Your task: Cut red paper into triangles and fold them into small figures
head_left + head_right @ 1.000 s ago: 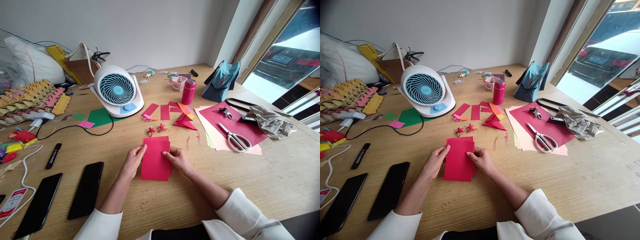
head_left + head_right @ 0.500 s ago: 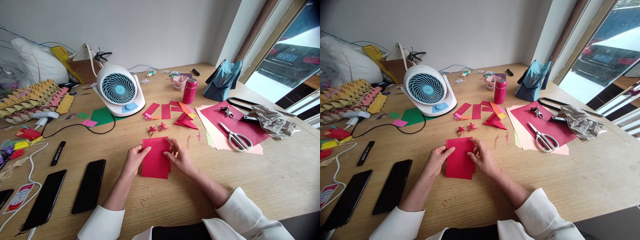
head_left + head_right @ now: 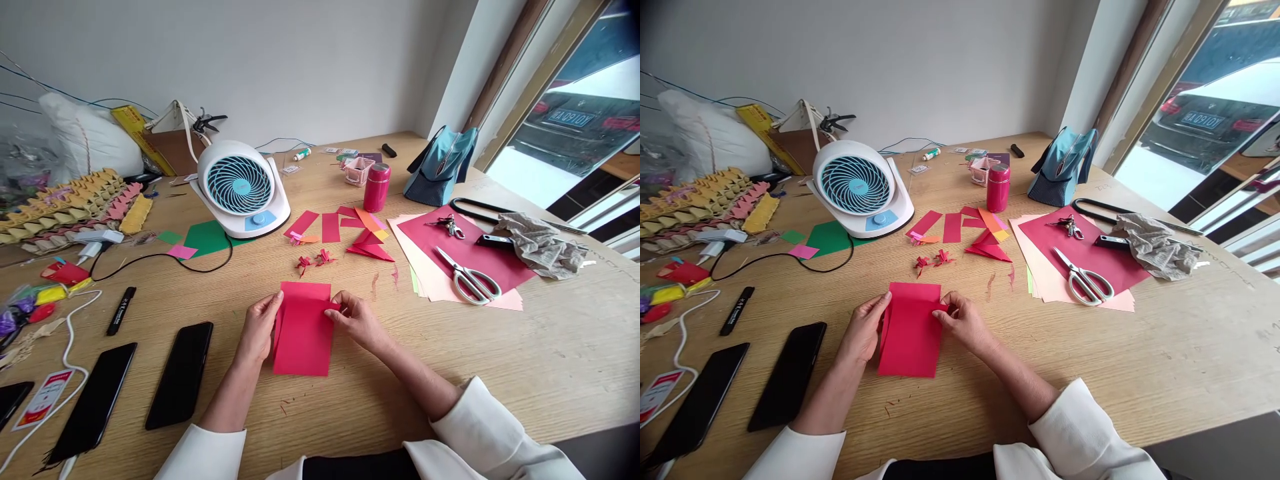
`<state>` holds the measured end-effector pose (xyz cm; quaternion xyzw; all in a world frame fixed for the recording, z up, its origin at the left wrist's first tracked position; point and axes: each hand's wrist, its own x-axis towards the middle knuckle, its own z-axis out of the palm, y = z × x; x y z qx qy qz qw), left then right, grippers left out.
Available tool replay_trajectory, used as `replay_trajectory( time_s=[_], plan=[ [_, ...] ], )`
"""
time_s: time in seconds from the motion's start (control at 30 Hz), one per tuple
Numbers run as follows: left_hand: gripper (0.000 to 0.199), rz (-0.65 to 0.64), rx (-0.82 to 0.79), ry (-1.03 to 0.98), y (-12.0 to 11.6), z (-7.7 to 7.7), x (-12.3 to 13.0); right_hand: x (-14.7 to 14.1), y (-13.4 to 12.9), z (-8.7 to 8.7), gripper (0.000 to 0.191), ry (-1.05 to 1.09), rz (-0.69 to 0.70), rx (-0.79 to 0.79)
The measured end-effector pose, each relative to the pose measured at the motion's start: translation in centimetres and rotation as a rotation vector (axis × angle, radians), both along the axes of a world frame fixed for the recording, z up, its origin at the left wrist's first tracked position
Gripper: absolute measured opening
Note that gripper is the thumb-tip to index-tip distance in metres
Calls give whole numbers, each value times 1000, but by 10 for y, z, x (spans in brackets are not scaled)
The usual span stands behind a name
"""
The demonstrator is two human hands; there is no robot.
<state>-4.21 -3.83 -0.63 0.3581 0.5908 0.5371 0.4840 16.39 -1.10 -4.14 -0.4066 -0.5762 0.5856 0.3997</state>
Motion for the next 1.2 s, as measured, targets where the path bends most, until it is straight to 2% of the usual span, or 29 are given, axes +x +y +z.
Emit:
replay_trajectory(
  time_s=[0.07,0.17,0.33,0.43,0.5,0.53,0.57,0.63,0.73,0.77,0.83,0.9,0.93,1.07,1.2],
  plan=[
    [47,42,7,56,0,-3,-12,6,0,-1,34,-46,-37,6],
    [50,144,5,336,2,-9,-38,15,1,-4,37,33,-42,-51],
    [38,330,-24,581,7,-17,-80,38,4,2,45,166,-102,-144],
    [24,406,-46,744,8,-15,-87,54,1,12,39,254,-208,-76],
    [35,409,17,896,7,-9,-78,64,-5,16,32,305,-265,3],
    [45,351,102,1047,5,-4,-69,68,-9,16,28,306,-276,42],
    [48,236,192,1151,2,3,-58,72,-14,15,23,287,-272,80],
    [52,-73,354,1170,-4,17,-30,78,-23,11,14,215,-214,149],
    [78,-530,505,1256,-12,32,12,85,-35,3,7,104,-69,214],
    [76,-624,541,1284,-14,32,24,88,-37,1,7,77,-25,225],
    [54,-771,621,1269,-17,26,43,92,-40,-1,6,26,42,253],
    [23,-771,678,1190,-20,13,53,97,-40,-1,5,-47,102,307],
    [17,-758,685,1150,-21,6,56,99,-40,0,3,-106,134,350],
    [22,-780,582,1073,-27,-15,60,104,-40,5,13,-460,252,581],
    [17,-801,494,1061,-33,-15,65,102,-42,10,9,-715,307,738]
  ],
)
